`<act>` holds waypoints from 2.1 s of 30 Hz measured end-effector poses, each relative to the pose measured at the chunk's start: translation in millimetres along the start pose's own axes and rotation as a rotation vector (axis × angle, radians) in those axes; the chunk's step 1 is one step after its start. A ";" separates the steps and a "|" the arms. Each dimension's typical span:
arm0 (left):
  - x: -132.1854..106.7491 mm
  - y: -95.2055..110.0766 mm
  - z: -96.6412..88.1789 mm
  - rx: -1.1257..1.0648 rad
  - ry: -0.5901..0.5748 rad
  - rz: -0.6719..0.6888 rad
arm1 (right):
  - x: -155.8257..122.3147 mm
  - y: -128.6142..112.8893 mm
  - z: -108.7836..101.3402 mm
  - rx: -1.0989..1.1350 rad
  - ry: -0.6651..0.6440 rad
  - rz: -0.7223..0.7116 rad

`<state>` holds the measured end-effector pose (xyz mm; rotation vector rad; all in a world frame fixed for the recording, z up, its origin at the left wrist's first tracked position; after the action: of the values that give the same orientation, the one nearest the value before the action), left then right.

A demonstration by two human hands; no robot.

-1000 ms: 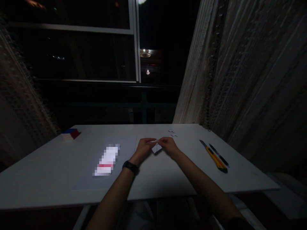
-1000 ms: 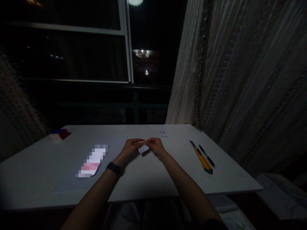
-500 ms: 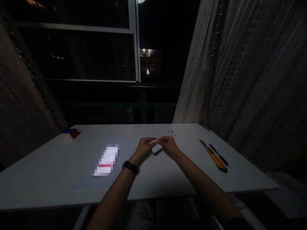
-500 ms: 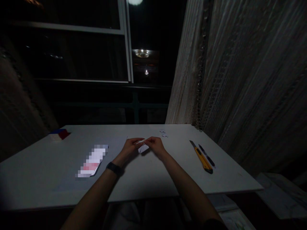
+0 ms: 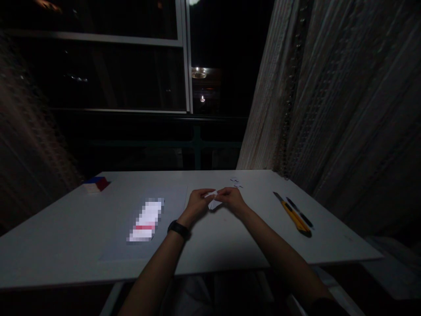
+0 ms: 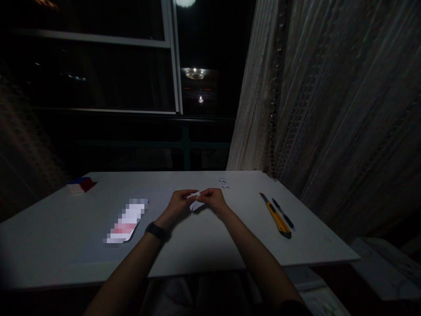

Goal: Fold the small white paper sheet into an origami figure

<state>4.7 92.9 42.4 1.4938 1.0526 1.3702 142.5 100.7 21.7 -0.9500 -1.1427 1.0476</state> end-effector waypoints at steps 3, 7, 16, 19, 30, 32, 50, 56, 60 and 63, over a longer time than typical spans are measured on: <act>-0.4 2.7 -0.6 0.054 0.006 0.038 | -0.1 0.4 -0.1 -0.008 -0.004 0.008; -1.3 6.7 -1.5 0.103 0.028 0.084 | -0.3 -1.4 -1.1 -0.021 0.019 -0.014; -1.5 2.0 2.1 0.046 0.020 0.014 | 0.6 0.9 -3.3 0.014 0.061 -0.018; -1.0 2.1 1.5 0.019 0.024 0.000 | 1.4 -2.2 -2.5 -0.013 0.067 -0.040; 0.1 -1.9 5.4 -0.035 -0.019 -0.025 | 1.1 -9.2 -1.8 -0.109 0.076 -0.125; 0.2 -1.4 6.0 -0.044 -0.033 -0.017 | 0.9 -9.7 -2.2 -0.133 0.085 -0.138; -2.9 -1.1 6.0 -0.058 -0.032 -0.070 | -2.7 -10.3 -1.6 -0.216 0.196 -0.221; -4.2 0.7 6.3 -0.051 -0.041 -0.071 | -4.4 -11.7 -1.5 -0.225 0.204 -0.238; -5.1 -0.6 6.8 -0.026 -0.062 -0.067 | -5.2 -13.6 -1.5 -0.235 0.211 -0.273; -3.5 0.5 5.9 -0.002 -0.063 -0.033 | -4.3 -12.2 -0.3 -0.212 0.183 -0.274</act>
<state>10.4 89.2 41.5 1.5021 1.0317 1.2930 144.3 93.5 32.3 -0.9992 -1.2062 0.6151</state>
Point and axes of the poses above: each hand's wrist, its own x-axis towards the middle knuckle, its own z-axis out of the palm, y = z × x, the point moved 8 cm from there along x, towards the middle knuckle, and after that the axes turned 8 degrees about y, right-handed, at the moved point
